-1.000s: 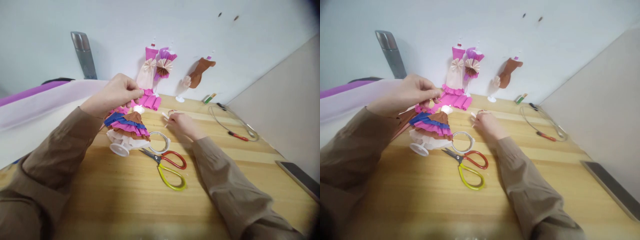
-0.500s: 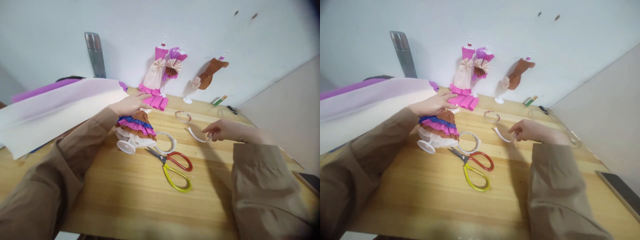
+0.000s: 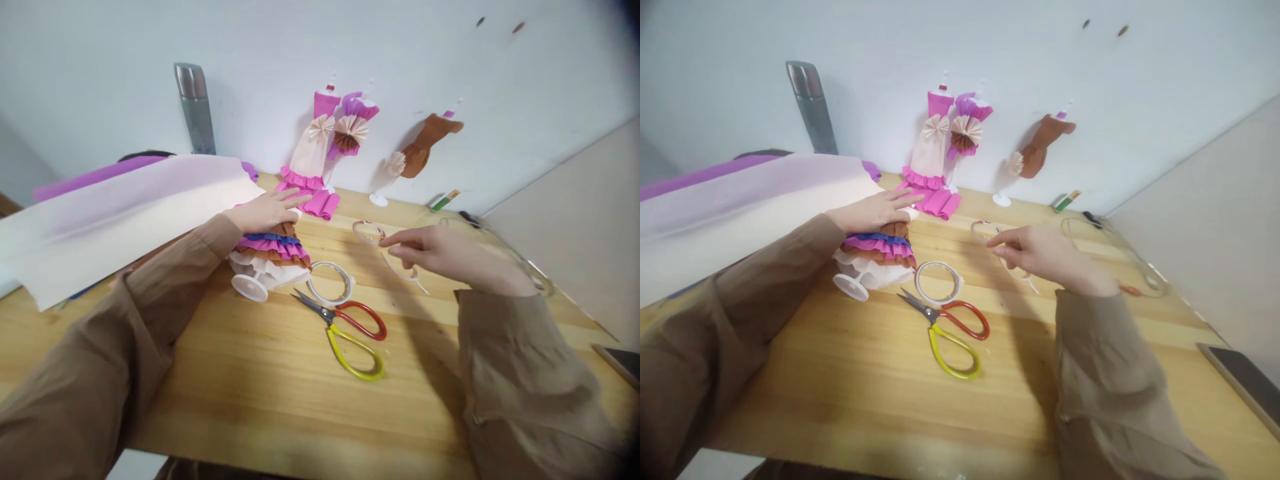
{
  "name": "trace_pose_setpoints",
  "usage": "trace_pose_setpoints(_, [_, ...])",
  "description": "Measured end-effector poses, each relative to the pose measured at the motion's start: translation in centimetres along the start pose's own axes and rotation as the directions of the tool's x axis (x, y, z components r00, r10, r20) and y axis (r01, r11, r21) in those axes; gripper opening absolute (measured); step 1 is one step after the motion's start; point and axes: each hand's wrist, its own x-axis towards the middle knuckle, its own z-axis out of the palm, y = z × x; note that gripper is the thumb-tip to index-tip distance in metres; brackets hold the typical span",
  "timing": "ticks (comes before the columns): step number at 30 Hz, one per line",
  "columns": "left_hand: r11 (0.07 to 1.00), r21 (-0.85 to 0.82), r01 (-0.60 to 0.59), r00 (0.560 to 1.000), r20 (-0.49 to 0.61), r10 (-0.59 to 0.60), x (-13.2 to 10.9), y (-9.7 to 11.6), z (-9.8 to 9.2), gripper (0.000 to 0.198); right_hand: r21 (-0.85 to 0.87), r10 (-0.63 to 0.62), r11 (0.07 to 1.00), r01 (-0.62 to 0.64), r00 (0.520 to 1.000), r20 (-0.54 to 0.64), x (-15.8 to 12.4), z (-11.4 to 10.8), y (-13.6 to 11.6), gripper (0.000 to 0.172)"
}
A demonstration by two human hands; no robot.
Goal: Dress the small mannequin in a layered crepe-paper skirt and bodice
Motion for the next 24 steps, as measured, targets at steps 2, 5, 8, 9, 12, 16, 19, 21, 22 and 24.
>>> trace_pose_setpoints(2, [1.000,0.020,0.009,1.000,0.030,-0.010,-0.2,-0.2,0.0,0.037,0.089,-0.151,0.987,0.137,0.974,0.170,-0.2,0.5,-1.8,0.031])
trace_pose_setpoints(5, [0.999,0.033,0.024,0.995,0.097,-0.028,-0.5,-0.7,0.4,0.044,0.211,-0.285,0.954,0.212,0.857,0.428,-1.0,1.9,-5.0,0.018])
trace_pose_setpoints(8, [0.999,0.043,0.022,0.992,0.124,-0.028,-0.6,-1.0,0.6,0.041,0.098,-0.267,0.962,0.255,0.810,0.521,-2.1,3.5,-7.9,0.012])
trace_pose_setpoints(9, [0.998,0.054,0.021,0.993,0.119,-0.028,-0.7,-1.1,0.6,0.039,0.011,-0.256,0.959,0.283,0.849,0.463,-2.4,4.0,-8.6,0.011])
trace_pose_setpoints(12, [0.994,0.101,0.036,0.993,0.105,-0.047,-1.0,-1.2,-0.1,0.039,-0.122,-0.195,0.956,0.265,0.891,0.410,-3.0,5.1,-9.7,0.003])
trace_pose_setpoints(16, [0.988,0.141,0.070,0.995,0.062,-0.079,-1.4,-1.3,-1.8,0.042,-0.171,-0.141,0.958,0.230,0.899,0.414,-3.2,5.7,-10.1,0.004])
trace_pose_setpoints(19, [0.984,0.148,0.099,0.995,-0.002,-0.100,-1.8,-1.5,-3.1,0.038,-0.225,-0.134,0.946,0.235,0.912,0.388,-3.2,6.1,-10.3,0.009])
trace_pose_setpoints(21, [0.979,0.150,0.140,0.990,-0.052,-0.134,-2.1,-1.8,-3.8,0.038,-0.237,-0.153,0.938,0.254,0.915,0.374,-3.3,6.2,-10.4,0.005])
trace_pose_setpoints(22, [0.976,0.144,0.166,0.984,-0.081,-0.156,-2.2,-2.0,-4.1,0.038,-0.236,-0.167,0.934,0.268,0.912,0.375,-3.4,6.2,-10.5,0.004])
trace_pose_setpoints(24, [0.968,0.102,0.230,0.967,-0.138,-0.215,-2.4,-2.2,-4.3,0.038,-0.227,-0.200,0.928,0.297,0.907,0.370,-3.5,6.1,-10.5,0.009])
